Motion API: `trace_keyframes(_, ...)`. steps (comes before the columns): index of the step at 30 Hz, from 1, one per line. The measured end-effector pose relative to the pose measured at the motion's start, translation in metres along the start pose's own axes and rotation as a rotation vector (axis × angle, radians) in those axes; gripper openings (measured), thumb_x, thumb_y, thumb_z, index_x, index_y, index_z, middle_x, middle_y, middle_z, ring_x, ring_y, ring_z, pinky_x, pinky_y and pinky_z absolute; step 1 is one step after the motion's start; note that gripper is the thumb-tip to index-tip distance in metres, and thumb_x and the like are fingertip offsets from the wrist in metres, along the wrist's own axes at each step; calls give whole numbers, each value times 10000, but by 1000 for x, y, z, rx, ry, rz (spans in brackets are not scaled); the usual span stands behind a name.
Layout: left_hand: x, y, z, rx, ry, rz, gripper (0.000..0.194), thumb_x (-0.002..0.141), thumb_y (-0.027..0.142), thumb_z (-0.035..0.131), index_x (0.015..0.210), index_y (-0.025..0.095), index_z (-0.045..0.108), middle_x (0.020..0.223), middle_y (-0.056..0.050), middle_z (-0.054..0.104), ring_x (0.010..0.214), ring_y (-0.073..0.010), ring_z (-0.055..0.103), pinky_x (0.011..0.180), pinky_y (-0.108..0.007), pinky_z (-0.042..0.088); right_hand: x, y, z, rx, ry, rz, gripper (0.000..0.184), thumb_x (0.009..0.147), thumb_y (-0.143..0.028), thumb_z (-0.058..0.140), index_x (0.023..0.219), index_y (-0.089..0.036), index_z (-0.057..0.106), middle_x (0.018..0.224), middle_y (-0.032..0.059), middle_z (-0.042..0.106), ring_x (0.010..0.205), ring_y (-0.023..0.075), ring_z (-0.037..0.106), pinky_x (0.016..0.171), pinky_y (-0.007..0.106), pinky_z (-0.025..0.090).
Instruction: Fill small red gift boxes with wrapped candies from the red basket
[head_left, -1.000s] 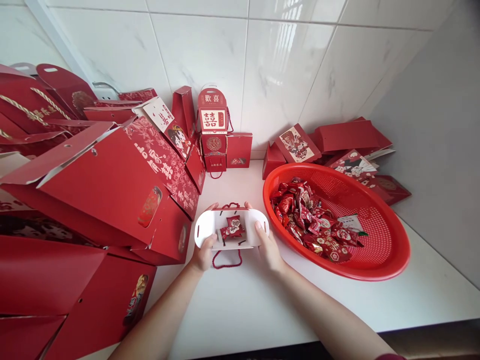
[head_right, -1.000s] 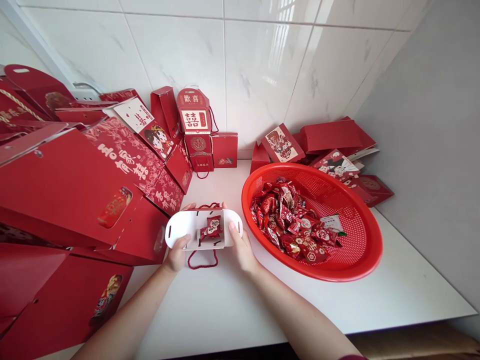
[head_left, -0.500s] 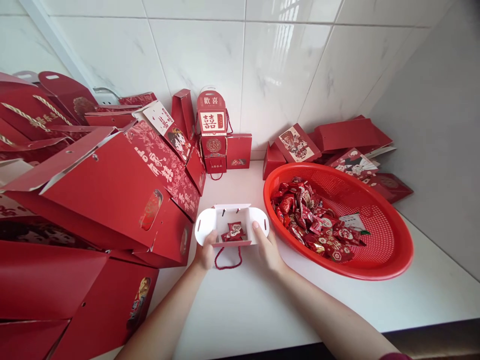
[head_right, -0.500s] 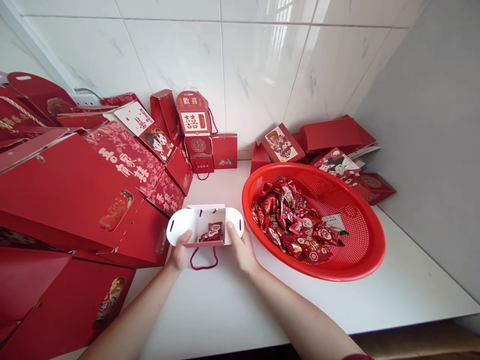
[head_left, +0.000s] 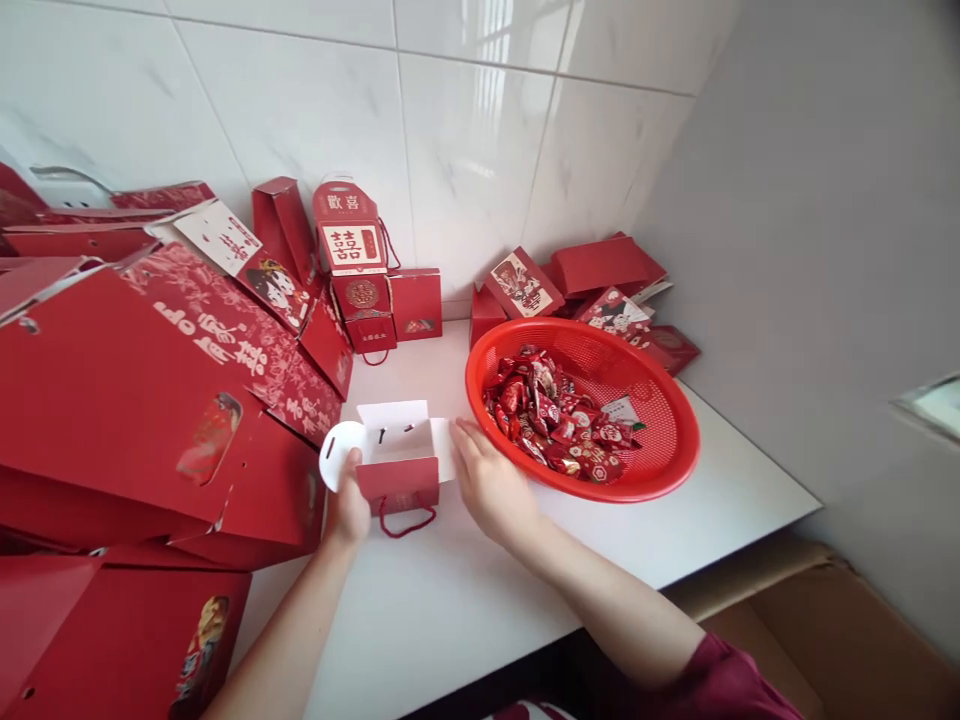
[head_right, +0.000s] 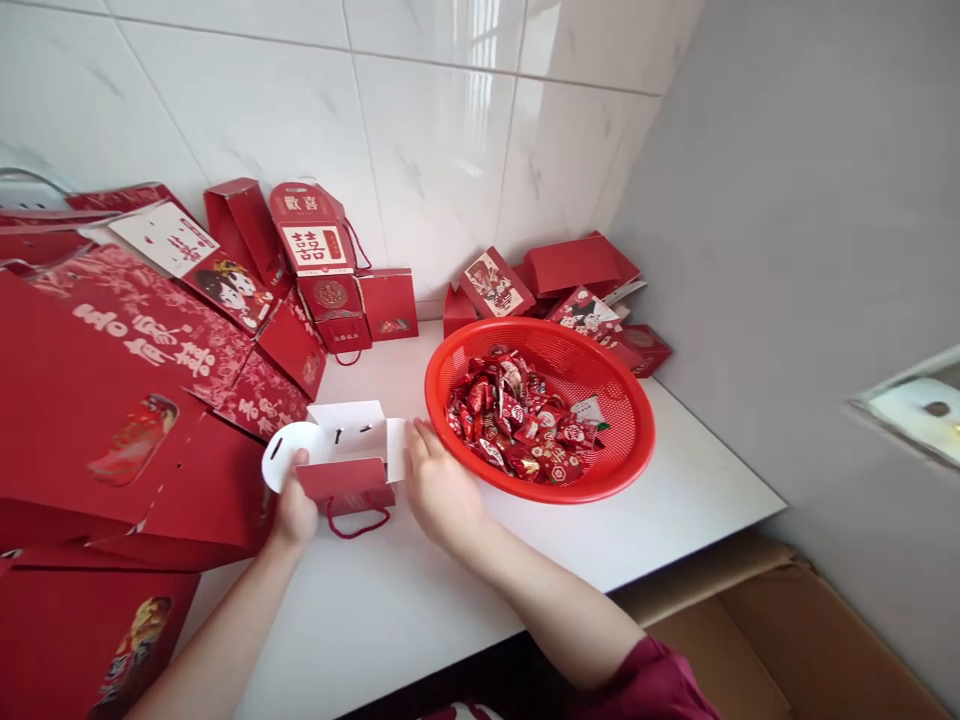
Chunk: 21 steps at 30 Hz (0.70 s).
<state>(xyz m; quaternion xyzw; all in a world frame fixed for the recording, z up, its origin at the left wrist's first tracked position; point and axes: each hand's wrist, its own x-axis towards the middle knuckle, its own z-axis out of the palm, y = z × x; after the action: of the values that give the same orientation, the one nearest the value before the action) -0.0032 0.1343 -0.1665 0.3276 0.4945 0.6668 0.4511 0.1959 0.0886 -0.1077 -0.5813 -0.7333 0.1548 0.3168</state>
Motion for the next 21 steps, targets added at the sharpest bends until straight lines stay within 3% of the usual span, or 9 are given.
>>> trace_keyframes(4, 5, -2, 0, -47, 16, -66, 594, 690, 598, 700, 1107, 178, 658, 1099, -60, 676, 1149, -279, 567, 1011, -379, 439, -33, -23, -48, -219, -174, -125, 484, 976, -280, 384, 1417, -85, 433, 1498, 191, 357, 1274, 326, 496, 929, 444, 528)
trace_keyframes(6, 5, -2, 0, -45, -8, -73, 580, 697, 604, 691, 1083, 172, 664, 1048, -57, 684, 1095, -265, 590, 975, -367, 458, -43, -26, -80, -163, -256, -196, 417, 966, -323, 442, 1341, -168, 538, 1383, 125, 531, 1143, 272, 607, 895, 397, 546)
trace_keyframes(8, 4, -2, 2, -22, -22, -49, 569, 698, 607, 689, 1057, 167, 667, 1002, -50, 686, 1054, -250, 603, 952, -350, 462, -41, -20, -115, -114, -291, -171, 320, 964, -342, 460, 1212, -257, 642, 1103, 32, 709, 934, 195, 691, 818, 311, 557)
trace_keyframes(10, 2, 0, 3, -2, -24, -26, 565, 693, 611, 692, 1043, 167, 666, 978, -42, 685, 1032, -239, 606, 930, -332, 466, -26, -4, -148, -213, -185, -36, 288, 968, -344, 447, 1108, -292, 694, 967, 1, 739, 826, 174, 701, 743, 282, 544)
trace_keyframes(13, 0, 3, 5, 8, -43, -25, 561, 689, 614, 694, 1027, 167, 667, 986, -44, 685, 1013, -236, 611, 900, -316, 475, 13, 40, -185, -377, -76, 107, 285, 953, -341, 459, 1129, -301, 680, 1090, 0, 711, 959, 207, 671, 818, 313, 513)
trace_keyframes(18, -1, 5, 5, 23, -70, -17, 567, 693, 607, 700, 1032, 155, 667, 1001, -58, 682, 997, -251, 618, 877, -324, 482, 59, 123, -210, -538, -406, 342, 353, 817, -119, 585, 1156, -133, 679, 1128, 149, 684, 1035, 299, 644, 889, 399, 483)
trace_keyframes(21, 0, 4, 4, 26, -59, 7, 562, 690, 583, 716, 1055, 160, 651, 1054, -54, 670, 1034, -245, 606, 900, -314, 468, 54, 126, -218, -522, -405, 326, 365, 876, -179, 475, 1147, -29, 670, 1155, 205, 657, 1071, 262, 633, 913, 377, 441)
